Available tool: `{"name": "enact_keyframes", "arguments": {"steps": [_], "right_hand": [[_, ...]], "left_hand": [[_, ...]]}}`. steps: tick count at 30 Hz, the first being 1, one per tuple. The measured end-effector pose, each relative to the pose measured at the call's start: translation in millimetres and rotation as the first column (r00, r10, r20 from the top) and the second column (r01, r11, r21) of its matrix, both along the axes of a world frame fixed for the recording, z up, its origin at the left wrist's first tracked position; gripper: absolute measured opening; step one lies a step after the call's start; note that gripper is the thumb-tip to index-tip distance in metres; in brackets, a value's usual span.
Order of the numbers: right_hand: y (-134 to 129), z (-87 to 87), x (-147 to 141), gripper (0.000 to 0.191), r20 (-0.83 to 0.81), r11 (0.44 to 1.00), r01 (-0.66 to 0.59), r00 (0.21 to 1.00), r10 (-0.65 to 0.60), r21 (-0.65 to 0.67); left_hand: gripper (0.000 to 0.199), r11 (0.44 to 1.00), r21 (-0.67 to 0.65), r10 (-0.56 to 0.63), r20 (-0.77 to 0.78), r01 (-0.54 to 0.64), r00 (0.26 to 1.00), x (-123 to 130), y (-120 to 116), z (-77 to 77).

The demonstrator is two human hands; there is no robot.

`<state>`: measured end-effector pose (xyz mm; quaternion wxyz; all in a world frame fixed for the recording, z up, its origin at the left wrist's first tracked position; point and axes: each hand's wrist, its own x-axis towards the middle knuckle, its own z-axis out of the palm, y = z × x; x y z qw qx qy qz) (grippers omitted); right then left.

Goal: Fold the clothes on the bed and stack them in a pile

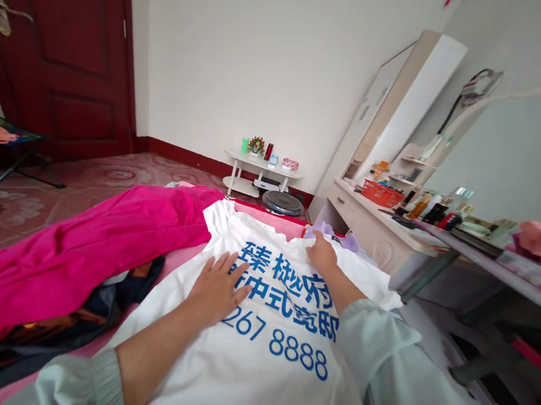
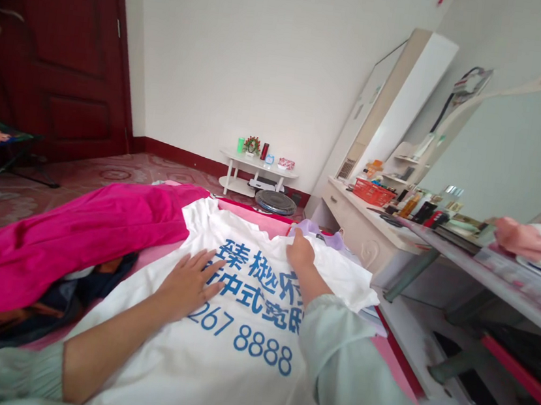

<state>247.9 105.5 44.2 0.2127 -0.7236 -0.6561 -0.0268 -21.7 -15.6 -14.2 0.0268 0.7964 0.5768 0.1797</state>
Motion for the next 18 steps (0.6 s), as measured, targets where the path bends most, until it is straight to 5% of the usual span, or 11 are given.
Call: {"name": "enact_keyframes", "arguments": {"steps": [4,10,15,18], "right_hand": [[22.0,-13.4,4.0,0.063,-0.048,0.991,0.038,0.998,-0.044,-0.129],[26.1,-20.6,11.1,0.025,-0.166,0.989,0.137,0.975,-0.145,-0.055],[15.4,-12.7,16.9,0.046,-0.299,0.936,0.324,0.914,-0.273,0.135],[13.3,-8.5,10.5,0.057,-0.342,0.929,0.308,0.912,-0.227,0.206]], "left_hand": [[0.055,1.000,-0.004,0.005,-0.006,-0.005,1.000,0.3,-0.1,1.5],[0.057,1.000,-0.008,0.002,-0.015,-0.002,1.000,0.8,-0.6,2.4],[0.057,1.000,-0.002,0.006,-0.006,-0.006,1.000,1.5,-1.0,2.6],[0.056,1.000,-0.001,0.012,-0.003,-0.012,1.000,2.0,-0.6,2.2]]}}
